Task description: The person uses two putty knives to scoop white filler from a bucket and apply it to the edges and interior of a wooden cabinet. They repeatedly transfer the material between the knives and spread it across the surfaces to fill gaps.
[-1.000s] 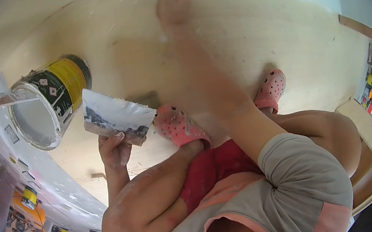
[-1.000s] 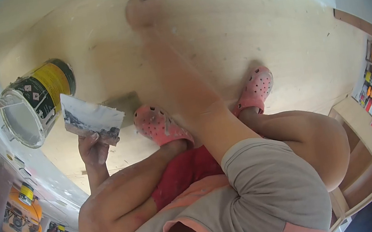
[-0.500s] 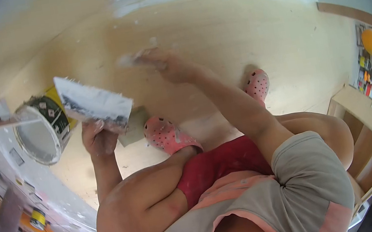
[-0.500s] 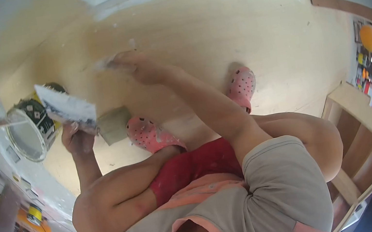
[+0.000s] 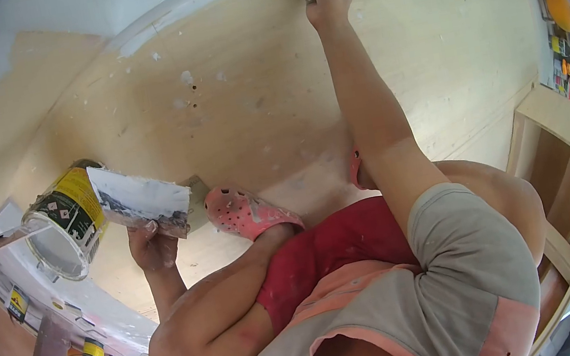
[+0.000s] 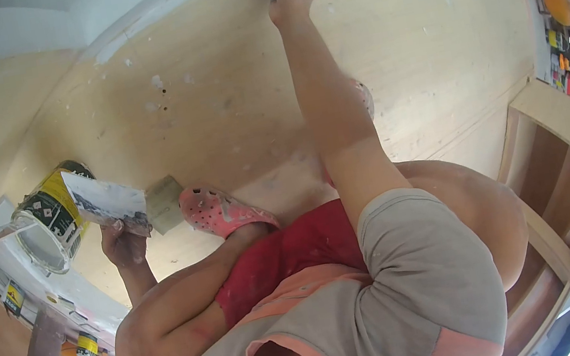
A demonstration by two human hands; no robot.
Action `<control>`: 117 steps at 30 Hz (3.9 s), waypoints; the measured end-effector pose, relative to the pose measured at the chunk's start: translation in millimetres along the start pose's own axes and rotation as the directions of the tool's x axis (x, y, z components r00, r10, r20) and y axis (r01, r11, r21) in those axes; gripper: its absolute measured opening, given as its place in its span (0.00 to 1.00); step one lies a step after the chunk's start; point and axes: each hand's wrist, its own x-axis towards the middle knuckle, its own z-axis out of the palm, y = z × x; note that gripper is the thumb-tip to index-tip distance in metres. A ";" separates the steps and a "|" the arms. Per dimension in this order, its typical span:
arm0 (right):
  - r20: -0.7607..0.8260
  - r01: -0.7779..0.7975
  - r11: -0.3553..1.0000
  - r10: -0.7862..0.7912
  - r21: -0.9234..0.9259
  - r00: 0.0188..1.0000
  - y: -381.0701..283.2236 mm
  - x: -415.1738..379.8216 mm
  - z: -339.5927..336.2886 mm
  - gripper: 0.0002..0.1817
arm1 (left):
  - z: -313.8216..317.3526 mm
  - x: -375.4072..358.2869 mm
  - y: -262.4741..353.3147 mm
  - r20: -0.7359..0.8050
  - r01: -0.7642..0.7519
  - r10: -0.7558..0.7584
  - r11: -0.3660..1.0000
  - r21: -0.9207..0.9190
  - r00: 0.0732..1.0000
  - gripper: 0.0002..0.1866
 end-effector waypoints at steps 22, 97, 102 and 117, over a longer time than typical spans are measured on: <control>0.179 0.036 0.936 0.029 -0.351 0.983 55.1 -43.0 15.7 0.16 | 7.9 -26.9 -12.1 -0.163 -0.043 0.054 0.996 0.074 0.985 0.32; 0.581 0.598 0.164 0.531 -0.784 0.616 42.9 -223.0 131.0 0.16 | -23.8 -17.8 0.5 -0.052 -0.134 0.128 0.983 -0.123 0.990 0.31; 0.881 0.733 0.589 0.473 -0.340 0.029 15.2 -235.1 69.0 0.15 | -14.7 0.3 2.5 0.048 -0.142 0.152 0.975 -0.171 0.987 0.32; 0.075 0.279 0.946 -0.270 -0.167 0.960 39.5 -58.5 19.5 0.21 | -5.4 -6.8 10.7 0.044 -0.161 0.167 0.981 -0.112 0.985 0.34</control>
